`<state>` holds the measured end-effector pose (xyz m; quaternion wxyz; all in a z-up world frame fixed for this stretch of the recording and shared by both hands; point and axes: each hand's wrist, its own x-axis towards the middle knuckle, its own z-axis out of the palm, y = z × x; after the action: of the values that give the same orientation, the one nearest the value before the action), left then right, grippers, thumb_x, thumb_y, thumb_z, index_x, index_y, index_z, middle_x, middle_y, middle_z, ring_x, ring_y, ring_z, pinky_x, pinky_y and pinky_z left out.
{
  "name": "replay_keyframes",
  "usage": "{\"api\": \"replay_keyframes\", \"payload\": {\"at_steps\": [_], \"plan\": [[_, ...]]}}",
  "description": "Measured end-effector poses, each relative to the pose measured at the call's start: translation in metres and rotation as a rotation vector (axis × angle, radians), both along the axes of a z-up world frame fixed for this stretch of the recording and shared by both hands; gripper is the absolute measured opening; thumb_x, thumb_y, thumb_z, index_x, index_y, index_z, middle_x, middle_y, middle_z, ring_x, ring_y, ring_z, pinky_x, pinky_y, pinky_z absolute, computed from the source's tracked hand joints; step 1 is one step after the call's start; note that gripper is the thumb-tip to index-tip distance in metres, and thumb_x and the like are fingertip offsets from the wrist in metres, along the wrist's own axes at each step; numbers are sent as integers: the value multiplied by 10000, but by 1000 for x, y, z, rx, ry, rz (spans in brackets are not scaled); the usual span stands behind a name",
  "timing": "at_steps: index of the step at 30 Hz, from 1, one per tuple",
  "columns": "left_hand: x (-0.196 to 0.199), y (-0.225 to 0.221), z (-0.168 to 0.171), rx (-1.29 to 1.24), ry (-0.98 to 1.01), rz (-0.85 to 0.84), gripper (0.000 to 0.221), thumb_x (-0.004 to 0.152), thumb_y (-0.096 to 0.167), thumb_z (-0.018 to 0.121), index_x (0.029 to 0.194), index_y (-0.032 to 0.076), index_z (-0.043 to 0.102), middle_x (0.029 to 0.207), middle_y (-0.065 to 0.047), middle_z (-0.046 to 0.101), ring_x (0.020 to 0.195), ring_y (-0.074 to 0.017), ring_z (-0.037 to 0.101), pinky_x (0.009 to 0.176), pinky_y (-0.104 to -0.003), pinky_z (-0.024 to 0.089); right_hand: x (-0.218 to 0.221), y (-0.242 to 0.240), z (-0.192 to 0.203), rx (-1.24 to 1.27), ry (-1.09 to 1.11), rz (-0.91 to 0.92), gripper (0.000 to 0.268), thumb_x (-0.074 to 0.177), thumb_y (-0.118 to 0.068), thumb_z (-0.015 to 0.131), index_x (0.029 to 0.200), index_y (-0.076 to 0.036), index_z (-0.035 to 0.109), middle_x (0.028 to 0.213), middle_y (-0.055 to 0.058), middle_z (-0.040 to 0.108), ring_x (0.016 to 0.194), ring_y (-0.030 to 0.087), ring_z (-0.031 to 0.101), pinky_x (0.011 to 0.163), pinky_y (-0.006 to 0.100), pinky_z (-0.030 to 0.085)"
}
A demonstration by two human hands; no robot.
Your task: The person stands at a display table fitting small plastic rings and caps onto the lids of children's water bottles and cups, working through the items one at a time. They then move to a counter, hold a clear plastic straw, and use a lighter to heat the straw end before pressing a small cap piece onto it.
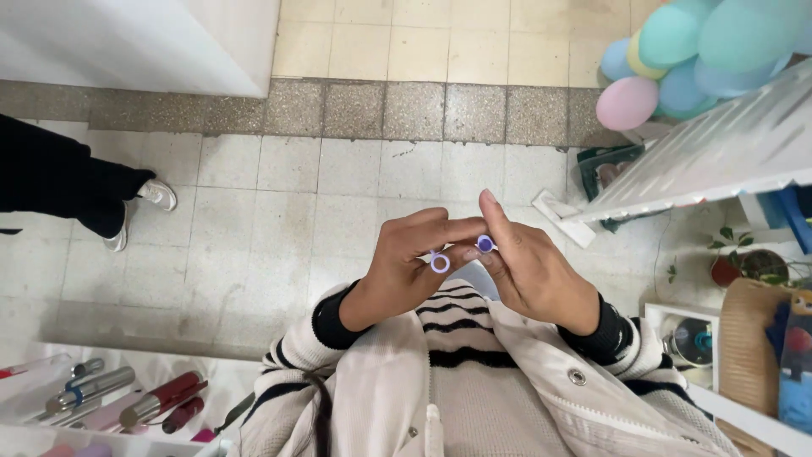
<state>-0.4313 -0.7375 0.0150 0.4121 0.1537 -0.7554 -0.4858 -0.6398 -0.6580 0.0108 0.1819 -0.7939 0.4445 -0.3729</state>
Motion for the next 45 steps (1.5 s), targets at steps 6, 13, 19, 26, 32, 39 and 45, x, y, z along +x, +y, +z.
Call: {"api": "replay_keyframes", "payload": {"at_steps": [6, 13, 19, 26, 32, 39, 45], "plan": [[-47, -119, -12, -39, -45, 42, 319, 951, 18, 746, 1261, 84, 715, 785, -52, 569, 666, -137, 491, 599, -296, 413, -58, -137, -6, -103, 31, 81, 819, 908, -19, 704, 1586, 18, 247, 1081, 200, 705, 879, 368, 685, 798, 442, 555], [-124, -273, 8, 77, -95, -23, 188, 984, 48, 728, 1162, 93, 690, 818, -37, 614, 630, -118, 468, 590, -296, 397, -143, -293, -13, -256, -149, -50, 329, 836, -97, 909, 1053, -79, 662, 967, 77, 700, 750, 226, 714, 631, 319, 549], [-158, -383, 11, 96, -162, 24, 120, 1015, 75, 673, 1135, 77, 662, 901, -53, 636, 702, -150, 557, 644, -287, 474, -173, -431, 20, -401, -116, 112, 273, 753, -54, 900, 936, -86, 700, 894, 70, 660, 717, 213, 659, 600, 324, 512], [-176, -520, -10, 49, -180, 206, 166, 989, 16, 639, 1153, 28, 617, 986, -104, 674, 834, -211, 684, 714, -325, 537, -189, -593, -10, -356, -100, 176, 234, 786, -102, 879, 922, -67, 692, 903, 72, 666, 747, 215, 676, 617, 316, 537], [-166, -667, -27, 84, -171, 269, 196, 951, -39, 608, 1141, 11, 599, 1034, -130, 672, 893, -249, 706, 750, -341, 573, -171, -750, -20, -303, 6, 180, 227, 793, -45, 836, 907, -33, 640, 875, 97, 666, 746, 249, 665, 608, 345, 527], [-146, -827, -13, 16, -295, 292, 80, 992, 42, 601, 1063, 4, 600, 922, -152, 646, 838, -329, 648, 725, -404, 518, -147, -915, -17, -346, 85, 197, 261, 803, -30, 806, 898, -33, 563, 851, 110, 642, 693, 261, 618, 548, 362, 481], [-127, -944, -38, -50, -290, 331, 80, 985, 79, 603, 1010, 3, 593, 895, -144, 611, 841, -348, 615, 750, -424, 500, -128, -1030, -23, -175, -16, 277, 255, 869, -26, 770, 941, -29, 525, 874, 107, 623, 700, 245, 618, 541, 346, 477]]}}
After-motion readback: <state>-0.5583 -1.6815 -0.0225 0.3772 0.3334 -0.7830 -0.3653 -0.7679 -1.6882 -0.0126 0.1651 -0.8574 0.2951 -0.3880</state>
